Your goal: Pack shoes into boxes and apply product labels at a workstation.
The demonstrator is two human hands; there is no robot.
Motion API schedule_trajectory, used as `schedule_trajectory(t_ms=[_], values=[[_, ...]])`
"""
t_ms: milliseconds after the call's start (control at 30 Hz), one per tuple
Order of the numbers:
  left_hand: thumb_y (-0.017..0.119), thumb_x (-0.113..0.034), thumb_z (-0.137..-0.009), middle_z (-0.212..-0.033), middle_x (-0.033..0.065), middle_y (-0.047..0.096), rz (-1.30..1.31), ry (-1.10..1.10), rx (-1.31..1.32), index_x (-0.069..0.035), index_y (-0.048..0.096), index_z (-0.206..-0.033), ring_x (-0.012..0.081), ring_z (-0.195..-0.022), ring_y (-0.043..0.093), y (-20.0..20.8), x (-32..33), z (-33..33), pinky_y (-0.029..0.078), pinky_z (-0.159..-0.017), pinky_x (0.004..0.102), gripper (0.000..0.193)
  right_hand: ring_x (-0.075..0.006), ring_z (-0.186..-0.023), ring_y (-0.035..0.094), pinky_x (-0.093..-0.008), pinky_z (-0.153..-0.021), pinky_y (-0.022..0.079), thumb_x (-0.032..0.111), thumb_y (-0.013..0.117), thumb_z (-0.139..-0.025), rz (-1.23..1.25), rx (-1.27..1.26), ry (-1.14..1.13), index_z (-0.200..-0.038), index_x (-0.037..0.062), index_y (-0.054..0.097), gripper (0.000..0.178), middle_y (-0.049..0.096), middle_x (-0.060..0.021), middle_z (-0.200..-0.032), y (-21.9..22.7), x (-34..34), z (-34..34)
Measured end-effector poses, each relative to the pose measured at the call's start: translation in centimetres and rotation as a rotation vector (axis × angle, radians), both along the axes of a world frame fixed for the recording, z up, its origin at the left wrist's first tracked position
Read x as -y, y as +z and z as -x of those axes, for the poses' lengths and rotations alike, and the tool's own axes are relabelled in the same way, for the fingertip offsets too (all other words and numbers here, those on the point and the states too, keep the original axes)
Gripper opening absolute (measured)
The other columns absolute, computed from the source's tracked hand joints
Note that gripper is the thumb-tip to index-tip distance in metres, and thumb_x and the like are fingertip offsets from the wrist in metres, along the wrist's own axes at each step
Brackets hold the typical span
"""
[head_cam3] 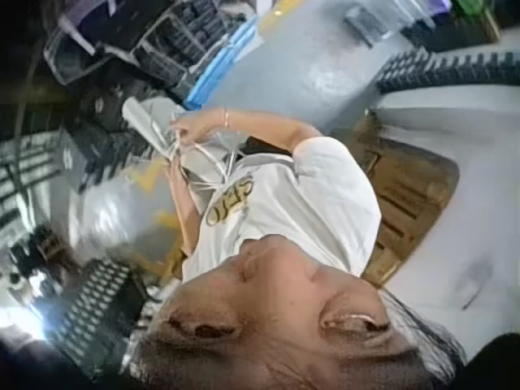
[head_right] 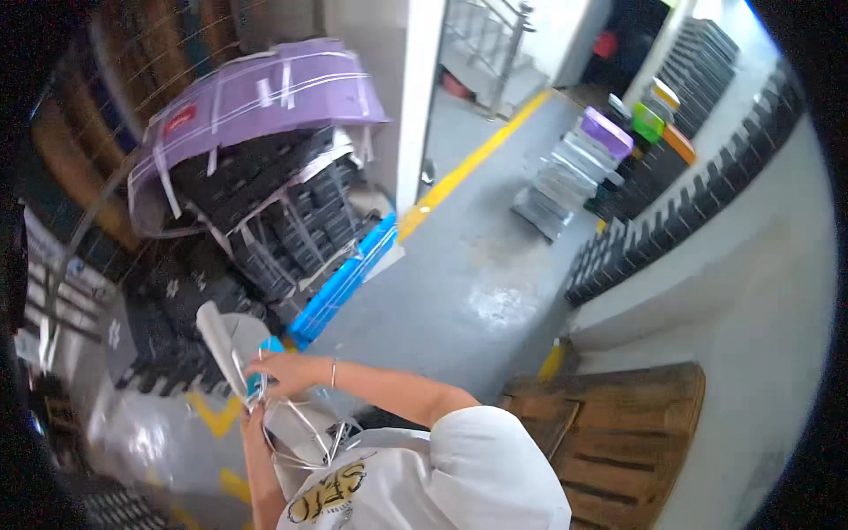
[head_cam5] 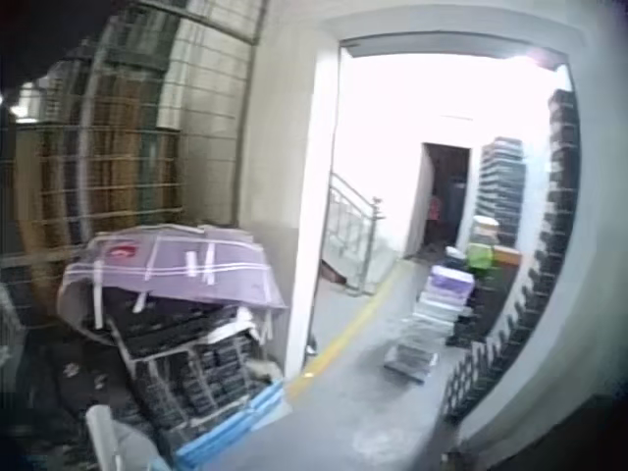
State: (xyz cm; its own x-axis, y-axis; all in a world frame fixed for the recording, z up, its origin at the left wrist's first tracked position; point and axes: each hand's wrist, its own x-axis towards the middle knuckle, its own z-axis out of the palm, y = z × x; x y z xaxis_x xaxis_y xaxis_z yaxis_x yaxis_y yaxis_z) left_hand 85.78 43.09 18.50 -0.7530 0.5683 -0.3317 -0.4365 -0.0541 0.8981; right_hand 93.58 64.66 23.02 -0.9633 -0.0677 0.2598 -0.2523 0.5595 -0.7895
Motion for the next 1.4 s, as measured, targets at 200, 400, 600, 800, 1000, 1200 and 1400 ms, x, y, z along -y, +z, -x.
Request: schedule_trajectory(t_ms=[200,400,600,800,1000,1200,1400], values=[[0.064,-0.013,-0.085,-0.110,0.0145,0.061,0.027,-0.026,0.127,0.001,0.052,-0.121,0.0236,-0.098,0.063,-2.5,-1.0,4.9,0.052,-0.085,0.0352,0.040,-0.0300,-0.086,0.062,-0.0379,-0.076,0.051,0.016,0.065,-0.083,0.112,0.035,-0.639,-0.126,0.0090,0.049,0.046,0.053,-0.0177,-0.117,-0.6,-4.8,-2.6],[0.056,-0.032,-0.090,-0.108,0.0134,0.064,-0.080,-0.015,0.308,-0.002,0.056,-0.118,0.0261,-0.094,0.065,-5.2,-1.8,9.4,0.054,-0.080,0.0366,0.041,-0.0185,-0.077,0.065,-0.0311,-0.066,0.054,0.019,0.063,-0.088,0.351,0.263,-0.571,-0.123,0.0043,0.051,0.040,0.061,-0.0142,-0.101,-4.2,-8.3,-4.7],[0.051,-0.039,-0.091,-0.106,0.0128,0.066,-0.107,0.104,0.538,-0.005,0.058,-0.116,0.0280,-0.087,0.067,-7.4,-0.3,9.8,0.057,-0.073,0.0394,0.043,-0.0145,-0.072,0.063,-0.0285,-0.057,0.054,0.021,0.060,-0.091,0.760,0.368,-0.545,-0.120,0.0009,0.052,0.036,0.063,-0.0084,-0.092,-7.0,-9.7,-3.0],[0.051,-0.040,-0.090,-0.113,0.0128,0.063,-0.071,0.300,0.547,-0.005,0.057,-0.119,0.0280,-0.101,0.062,-11.8,1.7,8.0,0.051,-0.088,0.0421,0.045,-0.0157,-0.081,0.063,-0.0279,-0.067,0.054,0.023,0.060,-0.091,0.949,0.389,-0.530,-0.125,0.0030,0.050,0.041,0.063,-0.0082,-0.099,-6.6,-17.7,2.1],[0.049,-0.039,-0.092,-0.124,0.0121,0.057,-0.265,0.559,0.486,-0.007,0.052,-0.126,0.0296,-0.112,0.056,-16.3,0.5,3.5,0.046,-0.095,0.0459,0.047,-0.0135,-0.071,0.058,-0.0269,-0.060,0.047,0.017,0.059,-0.087,1.181,0.137,-0.596,-0.100,0.0068,0.057,0.017,0.059,-0.0031,-0.083,-8.2,-31.3,6.7],[0.060,-0.041,-0.086,-0.115,0.0111,0.063,-0.232,0.781,0.633,-0.007,0.054,-0.125,0.0266,-0.105,0.060,-11.1,-8.1,-2.8,0.049,-0.090,0.0427,0.052,-0.0147,-0.072,0.058,-0.0265,-0.065,0.048,0.015,0.059,-0.088,1.177,0.130,-0.685,-0.089,0.0052,0.062,0.010,0.061,-0.0055,-0.078,-6.6,-46.7,8.2],[0.061,-0.038,-0.087,-0.110,0.0092,0.065,-0.265,0.963,0.849,-0.008,0.058,-0.118,0.0246,-0.097,0.064,-14.6,-10.3,-9.6,0.055,-0.081,0.0397,0.043,-0.0213,-0.081,0.063,-0.0330,-0.077,0.053,0.010,0.064,-0.086,1.415,0.127,-0.608,-0.094,0.0009,0.061,0.012,0.065,-0.0122,-0.087,-6.1,-56.0,12.6]])
